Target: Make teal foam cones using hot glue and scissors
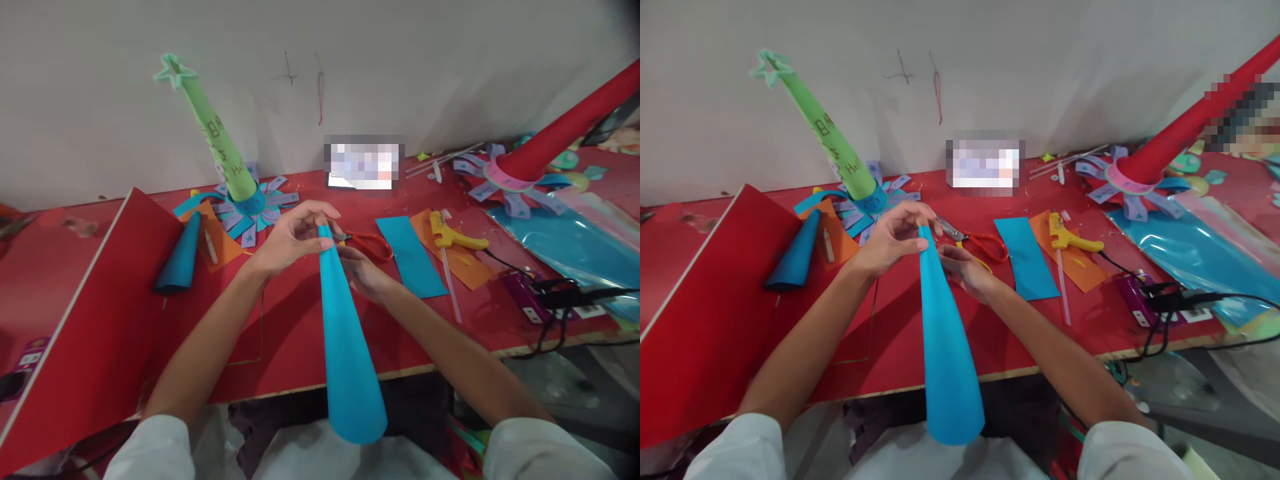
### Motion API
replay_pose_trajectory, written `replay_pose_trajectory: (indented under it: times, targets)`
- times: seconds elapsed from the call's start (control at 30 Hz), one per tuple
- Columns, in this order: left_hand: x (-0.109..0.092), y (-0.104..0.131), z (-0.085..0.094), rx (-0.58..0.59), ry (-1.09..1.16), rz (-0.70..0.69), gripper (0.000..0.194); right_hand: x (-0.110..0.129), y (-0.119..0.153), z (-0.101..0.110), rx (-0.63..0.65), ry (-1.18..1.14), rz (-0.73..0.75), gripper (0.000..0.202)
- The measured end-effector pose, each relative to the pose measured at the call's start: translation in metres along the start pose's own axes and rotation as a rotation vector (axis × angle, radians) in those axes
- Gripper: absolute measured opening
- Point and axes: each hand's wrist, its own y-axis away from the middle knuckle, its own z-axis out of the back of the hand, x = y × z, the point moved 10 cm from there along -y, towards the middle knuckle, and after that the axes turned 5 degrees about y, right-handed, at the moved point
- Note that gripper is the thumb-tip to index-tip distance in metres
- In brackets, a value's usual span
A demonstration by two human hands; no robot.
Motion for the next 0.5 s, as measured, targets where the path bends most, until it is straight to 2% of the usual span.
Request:
replay_pose_trajectory:
  times: [0.1, 0.23, 0.37, 0.5]
  targets:
    - [0.007, 0.001, -0.001, -0.005, -0.011, 0.052, 0.04, -0.001, -0.001, -0.005, 0.047, 0.089, 0.022, 0.035]
    - [0.006, 0.0, 0.003, -0.029, -0.108, 0.05, 0.04, 0.005, -0.003, -0.007, 0.052, 0.211, 0.125, 0.038]
    - [0.005, -0.003, 0.011, -0.097, -0.247, 0.046, 0.037, 0.01, -0.002, 0.004, -0.065, 0.115, 0.155, 0.045]
    - [0.008, -0.005, 0.025, -0.213, -0.395, 0.047, 0.029, 0.015, 0.006, 0.0, -0.028, 0.046, 0.119, 0.057]
